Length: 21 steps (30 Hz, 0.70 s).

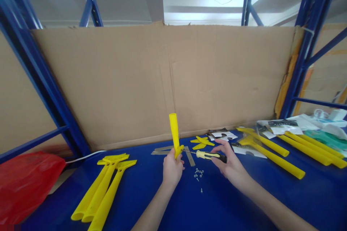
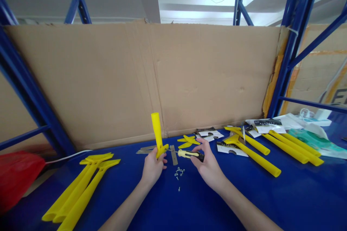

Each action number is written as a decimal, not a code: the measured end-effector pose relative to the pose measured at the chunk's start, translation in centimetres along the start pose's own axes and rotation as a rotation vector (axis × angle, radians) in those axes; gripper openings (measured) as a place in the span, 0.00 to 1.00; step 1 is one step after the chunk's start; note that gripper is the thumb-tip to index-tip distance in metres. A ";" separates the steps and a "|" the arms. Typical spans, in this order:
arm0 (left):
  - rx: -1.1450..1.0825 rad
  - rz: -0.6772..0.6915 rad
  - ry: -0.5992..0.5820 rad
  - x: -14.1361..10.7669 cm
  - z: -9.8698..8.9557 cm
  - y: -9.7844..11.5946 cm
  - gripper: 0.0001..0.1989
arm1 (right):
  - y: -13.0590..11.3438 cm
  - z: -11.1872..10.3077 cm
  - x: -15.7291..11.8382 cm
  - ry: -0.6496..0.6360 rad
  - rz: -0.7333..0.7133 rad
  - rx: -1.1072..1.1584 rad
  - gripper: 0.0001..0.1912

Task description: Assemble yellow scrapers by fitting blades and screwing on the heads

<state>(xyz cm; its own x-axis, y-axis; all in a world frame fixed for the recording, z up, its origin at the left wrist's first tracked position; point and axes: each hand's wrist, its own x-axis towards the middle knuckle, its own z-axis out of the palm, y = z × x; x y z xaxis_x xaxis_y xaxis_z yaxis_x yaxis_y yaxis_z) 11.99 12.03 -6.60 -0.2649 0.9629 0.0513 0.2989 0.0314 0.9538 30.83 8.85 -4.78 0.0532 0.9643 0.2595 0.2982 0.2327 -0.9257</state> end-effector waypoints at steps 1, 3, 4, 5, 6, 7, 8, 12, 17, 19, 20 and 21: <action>0.007 0.005 -0.003 0.0 0.0 0.0 0.12 | -0.1 -0.1 0.0 0.012 -0.032 -0.033 0.23; 0.014 0.015 -0.009 -0.1 -0.1 0.1 0.12 | -0.3 -0.1 0.0 0.051 -0.056 -0.120 0.15; 0.013 0.016 -0.008 -0.1 -0.1 0.1 0.12 | -0.3 -0.1 -0.1 0.059 -0.052 -0.149 0.15; 0.009 0.015 -0.006 -0.1 -0.1 0.2 0.12 | -0.3 0.0 -0.2 0.058 -0.047 -0.159 0.15; 0.003 0.012 -0.002 -0.1 -0.1 0.2 0.12 | -0.2 0.1 -0.3 0.052 -0.045 -0.151 0.17; -0.003 0.006 0.004 -0.1 -0.1 0.3 0.13 | -0.1 0.1 -0.3 0.042 -0.048 -0.126 0.20; -0.008 0.000 0.009 -0.1 -0.1 0.3 0.13 | 0.0 0.2 -0.4 0.028 -0.056 -0.095 0.23; 0.013 0.020 -0.004 -0.1 -0.1 0.1 0.13 | -0.4 -0.2 -0.1 0.003 -0.079 -0.085 0.23; 0.052 0.089 -0.039 -0.1 -0.1 -0.2 0.12 | -1.0 -0.5 0.1 0.042 0.038 -0.164 0.18; 0.048 0.087 -0.035 -0.1 -0.2 -0.1 0.11 | -0.7 -0.3 -0.1 0.022 0.053 -0.152 0.21; 0.038 0.072 -0.024 -0.1 -0.2 -0.1 0.11 | -0.5 -0.2 -0.2 0.020 0.045 -0.139 0.21; 0.025 0.050 -0.011 -0.1 -0.2 0.0 0.12 | -0.3 -0.1 -0.3 0.015 0.030 -0.119 0.22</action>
<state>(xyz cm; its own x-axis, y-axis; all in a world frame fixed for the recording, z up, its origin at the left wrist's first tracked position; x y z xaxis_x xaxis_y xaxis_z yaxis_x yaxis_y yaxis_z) 11.81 11.92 -6.53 -0.2385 0.9664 0.0957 0.3342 -0.0108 0.9424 30.84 8.50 -4.54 0.0782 0.9683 0.2372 0.4076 0.1861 -0.8940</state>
